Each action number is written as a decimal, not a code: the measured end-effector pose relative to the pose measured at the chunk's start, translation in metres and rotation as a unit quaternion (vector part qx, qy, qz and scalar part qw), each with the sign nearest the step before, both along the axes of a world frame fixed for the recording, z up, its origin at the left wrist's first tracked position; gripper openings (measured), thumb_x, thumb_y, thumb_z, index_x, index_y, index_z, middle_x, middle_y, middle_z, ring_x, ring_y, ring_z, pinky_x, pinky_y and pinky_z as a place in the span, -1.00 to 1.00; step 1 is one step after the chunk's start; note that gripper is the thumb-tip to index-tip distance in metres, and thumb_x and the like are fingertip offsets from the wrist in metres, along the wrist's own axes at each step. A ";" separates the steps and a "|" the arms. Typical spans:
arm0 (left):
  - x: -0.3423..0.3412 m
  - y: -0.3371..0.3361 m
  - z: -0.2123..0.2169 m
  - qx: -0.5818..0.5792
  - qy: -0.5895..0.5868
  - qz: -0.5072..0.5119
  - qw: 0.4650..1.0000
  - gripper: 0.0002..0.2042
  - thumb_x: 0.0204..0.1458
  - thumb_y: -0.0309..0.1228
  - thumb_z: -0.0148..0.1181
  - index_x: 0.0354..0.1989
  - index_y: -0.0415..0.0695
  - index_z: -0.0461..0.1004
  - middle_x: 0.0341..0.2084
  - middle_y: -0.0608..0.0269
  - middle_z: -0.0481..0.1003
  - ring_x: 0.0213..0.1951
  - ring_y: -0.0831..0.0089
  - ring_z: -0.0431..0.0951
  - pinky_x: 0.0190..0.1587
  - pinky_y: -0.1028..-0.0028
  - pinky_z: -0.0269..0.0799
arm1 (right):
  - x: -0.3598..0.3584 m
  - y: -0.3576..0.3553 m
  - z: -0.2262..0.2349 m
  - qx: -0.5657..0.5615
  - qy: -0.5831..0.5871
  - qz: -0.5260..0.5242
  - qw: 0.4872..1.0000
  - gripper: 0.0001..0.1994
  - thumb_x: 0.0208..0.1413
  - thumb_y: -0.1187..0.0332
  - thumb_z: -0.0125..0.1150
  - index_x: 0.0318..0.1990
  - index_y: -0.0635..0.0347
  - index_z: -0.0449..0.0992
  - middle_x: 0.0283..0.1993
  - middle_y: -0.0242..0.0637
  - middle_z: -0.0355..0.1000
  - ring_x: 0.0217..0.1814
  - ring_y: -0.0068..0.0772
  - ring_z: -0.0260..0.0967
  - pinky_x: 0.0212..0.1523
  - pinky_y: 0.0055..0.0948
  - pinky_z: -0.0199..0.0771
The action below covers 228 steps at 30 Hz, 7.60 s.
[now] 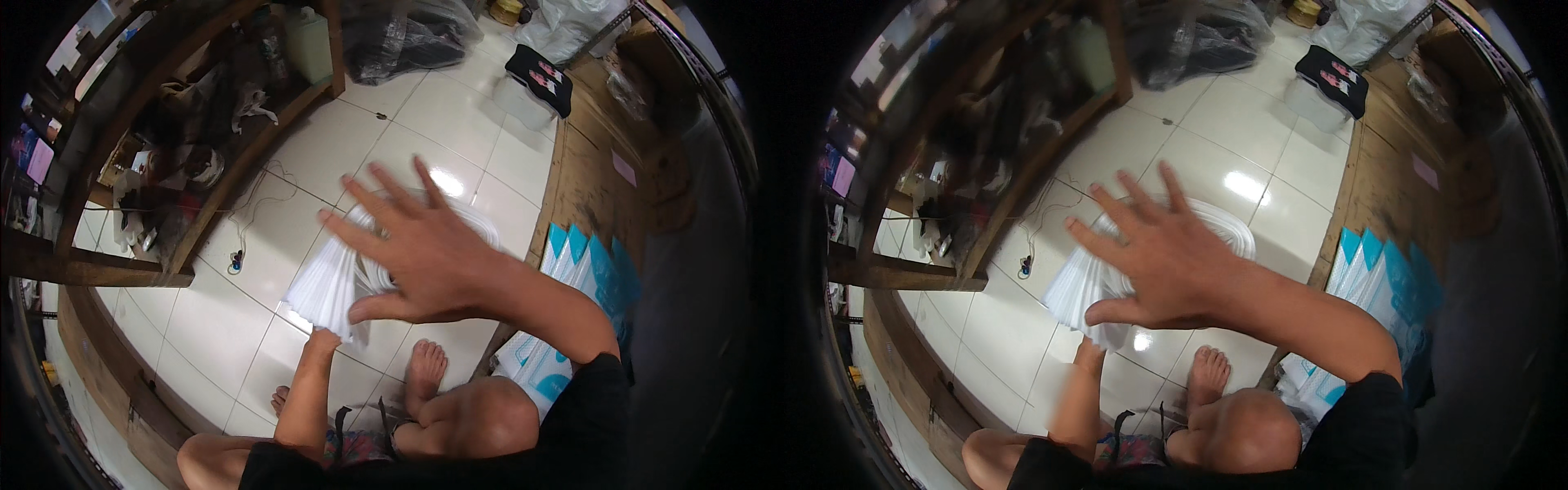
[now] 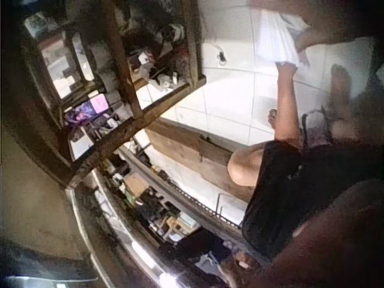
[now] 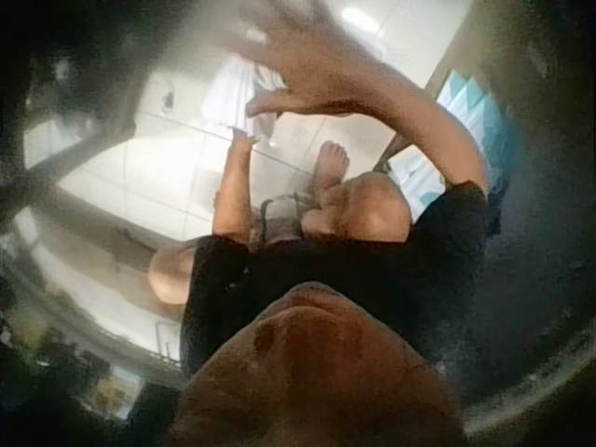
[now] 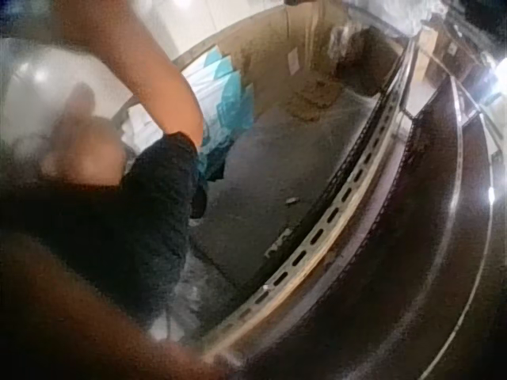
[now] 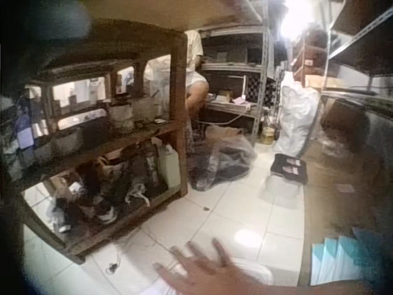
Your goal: The person sits on the floor and repeatedly folds white plastic sheets by hand. They smooth the sheets, fold them in half, and then roll them into a compact bundle, repeating this process multiple times.
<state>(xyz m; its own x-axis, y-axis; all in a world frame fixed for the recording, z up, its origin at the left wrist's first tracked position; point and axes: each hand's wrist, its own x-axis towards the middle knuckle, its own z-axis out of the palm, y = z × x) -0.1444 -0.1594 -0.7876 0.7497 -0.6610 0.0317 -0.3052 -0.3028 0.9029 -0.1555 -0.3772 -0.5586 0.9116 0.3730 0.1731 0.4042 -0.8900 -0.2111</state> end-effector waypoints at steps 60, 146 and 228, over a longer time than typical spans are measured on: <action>-0.006 -0.004 0.015 -0.012 -0.038 -0.001 0.999 -0.43 0.01 -0.34 0.35 0.21 -0.18 0.31 0.10 0.05 0.40 0.15 0.16 0.39 0.24 0.21 0.26 | -0.012 -0.026 -0.007 -0.050 -0.054 -0.055 0.996 0.04 -0.11 -0.56 -0.05 0.41 -0.02 0.12 0.34 0.22 0.10 0.40 0.39 0.01 0.35 0.45 -0.26; -0.002 -0.005 0.013 0.023 -0.087 0.005 0.996 -0.56 0.03 -0.34 0.26 0.10 -0.21 0.43 0.02 -0.06 0.46 0.11 -0.01 0.41 0.18 0.14 0.28 | -0.117 -0.059 0.008 0.049 -0.073 -0.151 0.985 -0.49 -0.35 0.14 0.58 -0.22 0.17 0.51 -0.02 -0.18 0.35 0.11 -0.04 0.31 -0.07 -0.13 0.36; 0.015 -0.010 0.022 0.031 -0.128 0.006 0.991 -0.42 -0.09 -0.23 0.46 0.11 -0.19 0.43 0.01 0.01 0.49 0.06 0.04 0.46 0.12 0.16 0.36 | -0.115 -0.044 0.040 0.060 0.205 0.081 0.973 -0.77 -0.13 0.27 0.36 -0.24 -0.04 0.63 0.05 -0.31 0.42 0.55 0.12 -0.21 0.38 0.59 -0.40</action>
<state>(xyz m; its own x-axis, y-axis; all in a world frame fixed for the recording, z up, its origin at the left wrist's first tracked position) -0.1298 -0.1691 -0.7654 0.7302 -0.6585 0.1821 -0.5186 -0.3607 0.7752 -0.2700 -0.4216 -0.5188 0.8437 0.5179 -0.1417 0.3975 -0.7798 -0.4837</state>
